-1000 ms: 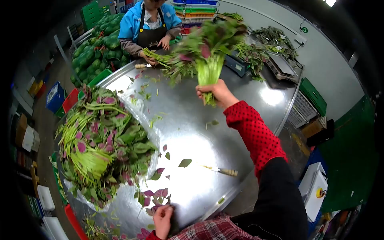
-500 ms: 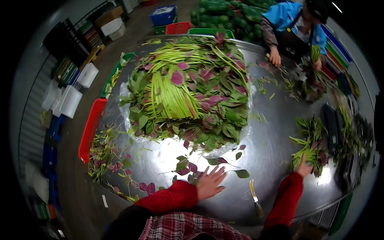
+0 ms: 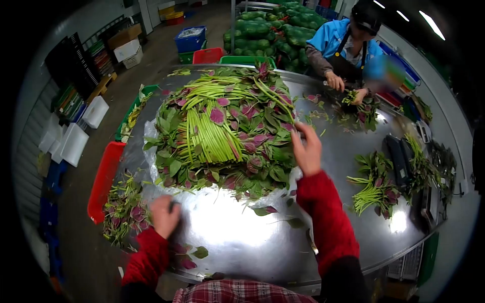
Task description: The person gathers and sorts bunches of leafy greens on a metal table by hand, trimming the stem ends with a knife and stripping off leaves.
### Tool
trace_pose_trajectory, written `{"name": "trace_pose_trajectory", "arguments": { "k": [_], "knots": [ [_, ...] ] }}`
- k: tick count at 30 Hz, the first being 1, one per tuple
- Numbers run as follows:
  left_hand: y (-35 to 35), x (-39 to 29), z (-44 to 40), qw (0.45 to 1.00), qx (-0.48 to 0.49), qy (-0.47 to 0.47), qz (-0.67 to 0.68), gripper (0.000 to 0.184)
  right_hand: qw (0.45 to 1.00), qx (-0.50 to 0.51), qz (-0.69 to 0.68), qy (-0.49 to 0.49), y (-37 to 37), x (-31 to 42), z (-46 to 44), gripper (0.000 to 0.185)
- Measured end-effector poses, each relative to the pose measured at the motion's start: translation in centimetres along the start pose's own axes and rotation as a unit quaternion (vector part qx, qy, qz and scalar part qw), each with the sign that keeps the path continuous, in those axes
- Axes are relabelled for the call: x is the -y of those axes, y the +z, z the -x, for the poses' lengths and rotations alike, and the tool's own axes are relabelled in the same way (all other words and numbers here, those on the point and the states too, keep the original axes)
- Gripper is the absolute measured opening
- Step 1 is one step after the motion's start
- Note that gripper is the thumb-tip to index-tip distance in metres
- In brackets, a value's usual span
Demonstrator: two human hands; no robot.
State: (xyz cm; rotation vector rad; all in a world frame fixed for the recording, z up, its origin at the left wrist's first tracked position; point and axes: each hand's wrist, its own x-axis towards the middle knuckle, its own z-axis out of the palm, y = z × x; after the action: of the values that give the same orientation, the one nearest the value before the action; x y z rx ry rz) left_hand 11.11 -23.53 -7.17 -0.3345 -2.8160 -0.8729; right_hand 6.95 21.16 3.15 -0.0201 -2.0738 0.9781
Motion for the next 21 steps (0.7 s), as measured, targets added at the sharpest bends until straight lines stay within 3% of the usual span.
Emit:
{"name": "trace_pose_trajectory", "arguments": {
  "k": [2, 4, 5, 6, 8, 13, 17, 18, 20, 21],
  "knots": [
    [4.5, -3.5, 0.4, 0.986, -0.03, 0.125, 0.107, 0.025, 0.992, 0.018, 0.122, -0.031, 3.1, -2.1, -5.7, 0.026],
    [5.3, -8.2, 0.2, 0.969, 0.017, 0.205, 0.137, 0.026, 0.949, 0.073, 0.307, -0.013, 5.2, -2.4, -8.3, 0.03],
    [5.0, -10.4, -0.2, 0.966, 0.01, 0.217, 0.137, 0.026, 0.913, 0.163, 0.37, 0.052, 5.8, -3.2, -9.1, 0.03],
    [4.3, -12.2, -1.0, 0.964, 0.003, 0.229, 0.137, 0.026, 0.912, 0.164, 0.373, 0.043, 5.7, -3.2, -9.7, 0.03],
    [3.2, -13.2, -2.8, 0.96, 0.001, 0.235, 0.155, 0.028, 0.925, 0.21, 0.309, 0.073, 5.4, -2.9, -10.2, 0.029],
    [3.6, -15.0, -9.7, 0.948, -0.112, 0.253, 0.158, 0.054, 0.949, 0.226, 0.218, -0.014, 3.4, 4.7, -9.4, 0.026],
    [4.0, -19.8, -17.1, 0.917, -0.211, 0.289, 0.176, 0.073, 0.913, 0.309, 0.24, -0.113, 4.5, 10.2, -7.0, 0.024],
    [4.6, -20.3, -18.7, 0.911, -0.209, 0.302, 0.188, 0.065, 0.906, 0.337, 0.218, -0.131, 4.9, 10.6, -6.8, 0.025],
    [7.0, -19.3, -21.4, 0.898, -0.158, 0.325, 0.252, 0.042, 0.865, 0.488, 0.1, -0.06, 4.9, 13.0, -8.0, 0.028],
    [7.1, -19.2, -21.8, 0.899, -0.162, 0.322, 0.249, 0.042, 0.871, 0.48, 0.053, -0.095, 4.9, 13.0, -8.9, 0.029]
  ]
}}
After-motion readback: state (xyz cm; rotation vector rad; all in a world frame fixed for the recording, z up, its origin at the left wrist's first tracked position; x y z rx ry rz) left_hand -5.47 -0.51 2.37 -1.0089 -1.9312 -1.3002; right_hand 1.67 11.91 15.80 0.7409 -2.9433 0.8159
